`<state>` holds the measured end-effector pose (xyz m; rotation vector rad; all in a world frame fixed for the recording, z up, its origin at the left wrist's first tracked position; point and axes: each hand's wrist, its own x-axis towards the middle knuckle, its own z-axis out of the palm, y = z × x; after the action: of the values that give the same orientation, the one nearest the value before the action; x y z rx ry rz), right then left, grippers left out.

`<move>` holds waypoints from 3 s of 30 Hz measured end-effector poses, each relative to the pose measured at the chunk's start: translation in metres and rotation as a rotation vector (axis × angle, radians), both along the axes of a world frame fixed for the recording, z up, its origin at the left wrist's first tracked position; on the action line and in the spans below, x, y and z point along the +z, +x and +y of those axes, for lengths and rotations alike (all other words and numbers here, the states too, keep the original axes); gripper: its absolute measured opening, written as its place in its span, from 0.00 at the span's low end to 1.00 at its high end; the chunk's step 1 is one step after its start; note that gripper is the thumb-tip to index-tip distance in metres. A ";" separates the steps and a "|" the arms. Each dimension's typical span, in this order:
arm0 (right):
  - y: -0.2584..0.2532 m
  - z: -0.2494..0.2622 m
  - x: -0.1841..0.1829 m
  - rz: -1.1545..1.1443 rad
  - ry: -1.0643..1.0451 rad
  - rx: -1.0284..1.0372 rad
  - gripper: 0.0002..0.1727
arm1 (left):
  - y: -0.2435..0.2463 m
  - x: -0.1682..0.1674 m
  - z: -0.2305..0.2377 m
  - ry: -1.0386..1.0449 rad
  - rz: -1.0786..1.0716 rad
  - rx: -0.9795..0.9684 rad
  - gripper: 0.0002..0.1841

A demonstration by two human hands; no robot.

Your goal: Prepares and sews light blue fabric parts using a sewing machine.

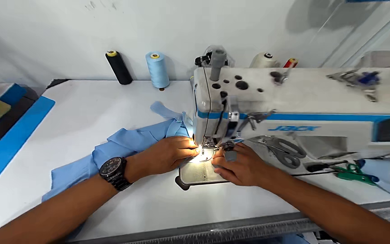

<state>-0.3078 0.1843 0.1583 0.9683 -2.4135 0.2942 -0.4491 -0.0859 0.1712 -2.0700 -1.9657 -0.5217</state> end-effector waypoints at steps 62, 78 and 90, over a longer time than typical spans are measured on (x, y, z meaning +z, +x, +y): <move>0.260 -0.209 -0.146 0.168 -0.381 -0.197 0.05 | 0.271 -0.061 -0.145 -0.305 -0.125 -0.176 0.06; 0.270 -0.234 -0.144 -0.489 -0.880 -0.259 0.07 | 0.283 -0.096 -0.168 -0.225 -1.169 0.026 0.03; 0.277 -0.241 -0.138 -0.020 -0.632 -0.307 0.08 | 0.297 -0.089 -0.144 0.121 -1.746 0.508 0.03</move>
<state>-0.0311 -0.0570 0.0201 0.3099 -2.2129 0.8810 -0.1518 -0.2301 0.0826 -0.6005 -2.6968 -2.7198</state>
